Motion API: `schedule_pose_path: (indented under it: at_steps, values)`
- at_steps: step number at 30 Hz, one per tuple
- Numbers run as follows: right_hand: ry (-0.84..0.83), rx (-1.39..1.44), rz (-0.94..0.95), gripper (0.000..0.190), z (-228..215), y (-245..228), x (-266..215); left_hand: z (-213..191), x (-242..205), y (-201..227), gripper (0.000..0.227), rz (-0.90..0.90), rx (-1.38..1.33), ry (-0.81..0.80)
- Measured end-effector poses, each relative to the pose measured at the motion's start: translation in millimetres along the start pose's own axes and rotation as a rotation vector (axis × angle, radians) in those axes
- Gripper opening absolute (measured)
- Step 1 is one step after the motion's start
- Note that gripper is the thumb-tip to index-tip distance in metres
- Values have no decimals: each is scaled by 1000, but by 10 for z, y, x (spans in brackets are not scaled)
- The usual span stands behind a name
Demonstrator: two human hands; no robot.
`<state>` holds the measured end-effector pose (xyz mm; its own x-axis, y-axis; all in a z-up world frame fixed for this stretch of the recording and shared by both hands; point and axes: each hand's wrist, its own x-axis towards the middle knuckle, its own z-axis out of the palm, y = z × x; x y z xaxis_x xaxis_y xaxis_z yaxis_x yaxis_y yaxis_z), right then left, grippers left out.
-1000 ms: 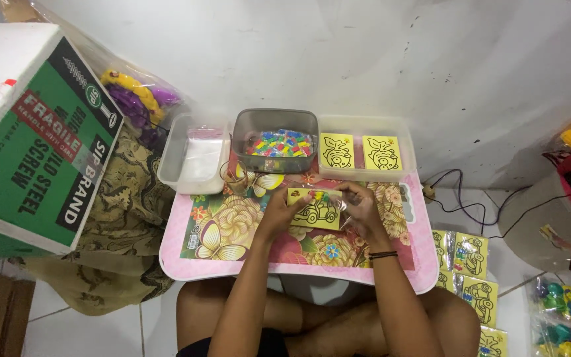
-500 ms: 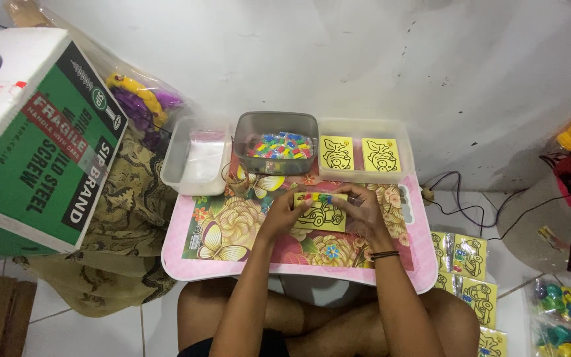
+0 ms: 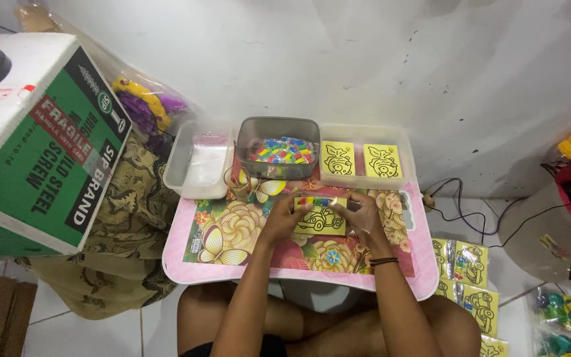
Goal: Decorating printed cards by placing small colorful pieces onto the designs
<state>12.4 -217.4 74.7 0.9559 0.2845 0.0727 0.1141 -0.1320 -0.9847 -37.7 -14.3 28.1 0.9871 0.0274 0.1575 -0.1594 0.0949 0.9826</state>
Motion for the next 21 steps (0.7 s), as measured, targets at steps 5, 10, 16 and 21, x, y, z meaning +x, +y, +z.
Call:
schedule_pose_path:
  at_steps: [5,10,16,21]
  values:
    - [133,294,-74,24,-64,330,114,29,31,86,26,2,-106,52]
    - [174,784,-54,33,-225,817,308,-22,46,-68,24,39,-100,130]
    - [74,697,-202,30,-214,1007,390,-21,118,-123,39,0,-154,223]
    - [78,591,-117,17,-96,455,192,-10,133,-122,30,49,-176,251]
